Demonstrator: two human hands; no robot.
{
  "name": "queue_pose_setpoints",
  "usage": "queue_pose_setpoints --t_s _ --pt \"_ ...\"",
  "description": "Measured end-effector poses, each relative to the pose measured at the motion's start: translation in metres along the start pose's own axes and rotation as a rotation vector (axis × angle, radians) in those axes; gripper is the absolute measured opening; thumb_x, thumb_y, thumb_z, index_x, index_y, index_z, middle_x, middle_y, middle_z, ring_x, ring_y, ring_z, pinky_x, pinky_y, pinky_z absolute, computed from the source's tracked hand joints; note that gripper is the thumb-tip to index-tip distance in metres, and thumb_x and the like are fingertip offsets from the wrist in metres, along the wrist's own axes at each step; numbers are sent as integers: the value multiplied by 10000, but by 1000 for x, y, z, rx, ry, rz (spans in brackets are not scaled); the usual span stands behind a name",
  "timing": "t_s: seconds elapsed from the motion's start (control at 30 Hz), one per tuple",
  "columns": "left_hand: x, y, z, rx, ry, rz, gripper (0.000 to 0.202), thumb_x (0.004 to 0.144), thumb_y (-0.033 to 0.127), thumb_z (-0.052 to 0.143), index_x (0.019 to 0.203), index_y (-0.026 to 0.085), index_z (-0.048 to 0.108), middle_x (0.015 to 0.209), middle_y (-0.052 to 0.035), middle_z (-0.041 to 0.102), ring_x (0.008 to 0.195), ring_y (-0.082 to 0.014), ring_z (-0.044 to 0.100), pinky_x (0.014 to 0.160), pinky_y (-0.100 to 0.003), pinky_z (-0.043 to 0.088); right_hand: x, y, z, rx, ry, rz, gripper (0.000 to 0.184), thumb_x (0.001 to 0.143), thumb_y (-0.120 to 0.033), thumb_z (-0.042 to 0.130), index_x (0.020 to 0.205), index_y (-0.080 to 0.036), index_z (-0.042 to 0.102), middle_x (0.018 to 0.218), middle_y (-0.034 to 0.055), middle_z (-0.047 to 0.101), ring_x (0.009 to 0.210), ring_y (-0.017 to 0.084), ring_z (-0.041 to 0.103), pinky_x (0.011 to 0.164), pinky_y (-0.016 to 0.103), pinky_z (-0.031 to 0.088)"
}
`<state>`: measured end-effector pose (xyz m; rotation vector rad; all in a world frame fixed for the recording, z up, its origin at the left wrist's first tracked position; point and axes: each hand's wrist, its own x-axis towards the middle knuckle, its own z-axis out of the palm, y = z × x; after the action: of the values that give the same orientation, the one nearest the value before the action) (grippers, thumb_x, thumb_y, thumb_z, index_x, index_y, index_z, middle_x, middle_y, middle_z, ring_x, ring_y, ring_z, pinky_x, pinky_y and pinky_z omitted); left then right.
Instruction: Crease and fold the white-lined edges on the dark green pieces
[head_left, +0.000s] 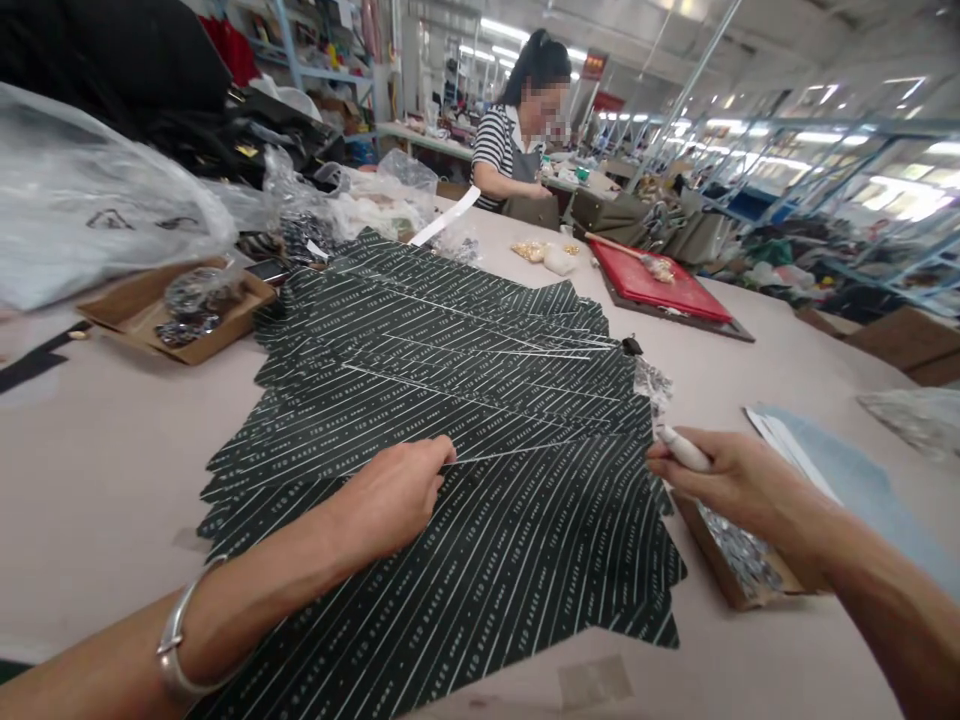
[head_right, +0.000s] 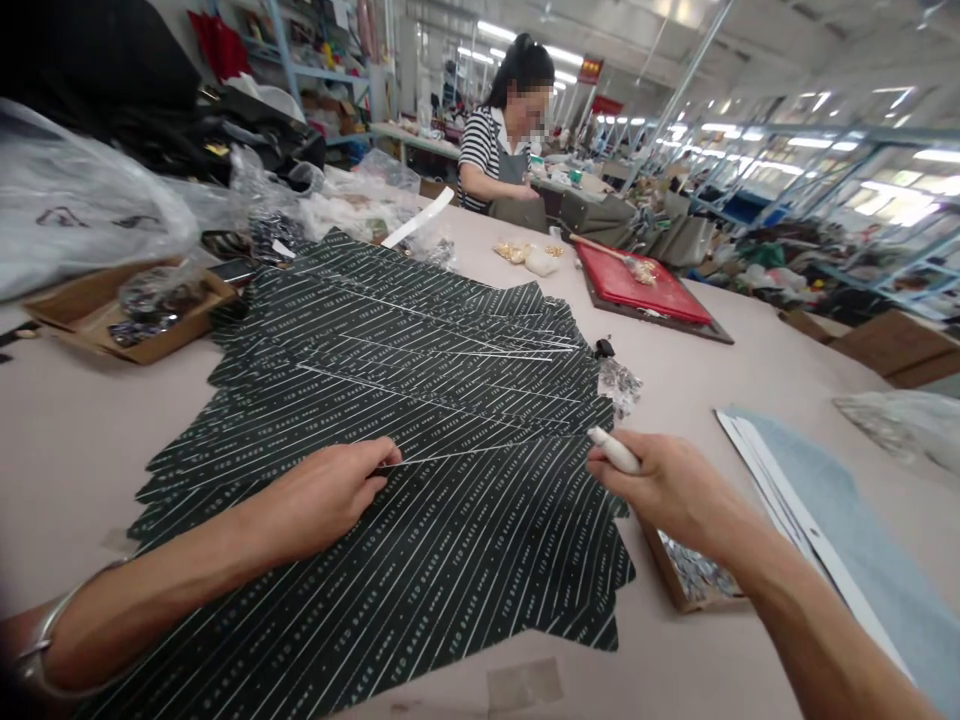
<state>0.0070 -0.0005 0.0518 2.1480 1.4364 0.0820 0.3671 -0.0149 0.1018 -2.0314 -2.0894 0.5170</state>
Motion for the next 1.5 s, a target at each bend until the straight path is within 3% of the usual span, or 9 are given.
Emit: queue_pose_setpoints --t_s 0.1,0.27,0.37,0.47,0.6,0.9,1.27,1.37,1.5 --pt "-1 -6 -6 -63 -37 -9 132 899 189 585 1025 217 615 1016 -29 671 1003 -246 611 815 -335 392 -21 -48 28 246 -167 48 365 821 -544 637 824 -187 717 626 -3 594 543 125 466 500 249 340" --pt "-5 -21 -6 -250 -213 -20 66 798 278 647 822 217 644 784 24 633 775 -179 588 666 -282 356 -38 -104 71 542 -244 59 277 828 -456 669 810 -180 686 628 -22 540 560 105 429 506 233 343" --pt "-8 -29 -3 -407 -356 22 130 775 330 634 839 220 662 761 44 626 723 -145 572 630 -247 372 -40 -123 85 682 -325 101 211 793 -386 707 861 -186 695 626 -38 535 533 90 419 487 220 339" --pt "-12 -33 -2 -654 -487 33 207 764 376 635 859 194 662 751 38 597 673 -125 523 608 -236 371 -41 -135 95 775 -410 82 218 805 -385 708 743 -177 692 580 -46 497 513 77 388 489 220 336" --pt "-19 -32 -2 -944 -577 -13 230 744 352 684 878 168 656 752 31 563 662 -111 470 621 -230 367 -42 -140 105 808 -326 44 210 810 -378 722 741 -179 722 635 -23 563 584 91 448 543 221 379" --pt "-24 -25 0 -968 -576 1 237 746 332 684 910 163 653 760 31 551 660 -105 444 595 -231 328 -45 -143 111 927 -351 169 125 803 -288 702 807 -172 749 670 8 701 519 80 538 468 182 411" --pt "-30 -12 -3 -816 -462 65 206 751 334 628 890 197 693 782 23 565 715 -135 488 631 -255 355 -48 -139 112 899 -285 64 104 809 -255 699 805 -167 755 658 9 718 558 93 603 510 185 452" --pt "-34 -8 -2 -739 -382 98 136 773 274 618 869 226 701 805 35 590 778 -139 530 679 -258 370 -48 -139 111 867 -281 45 105 823 -237 676 796 -170 753 661 3 715 567 93 604 520 185 456" --pt "-41 -3 6 -529 -172 167 64 828 199 651 827 258 678 795 76 615 792 -116 553 701 -257 355 -51 -138 116 786 -265 -23 108 844 -213 649 793 -189 742 673 -11 700 598 104 602 543 196 470"
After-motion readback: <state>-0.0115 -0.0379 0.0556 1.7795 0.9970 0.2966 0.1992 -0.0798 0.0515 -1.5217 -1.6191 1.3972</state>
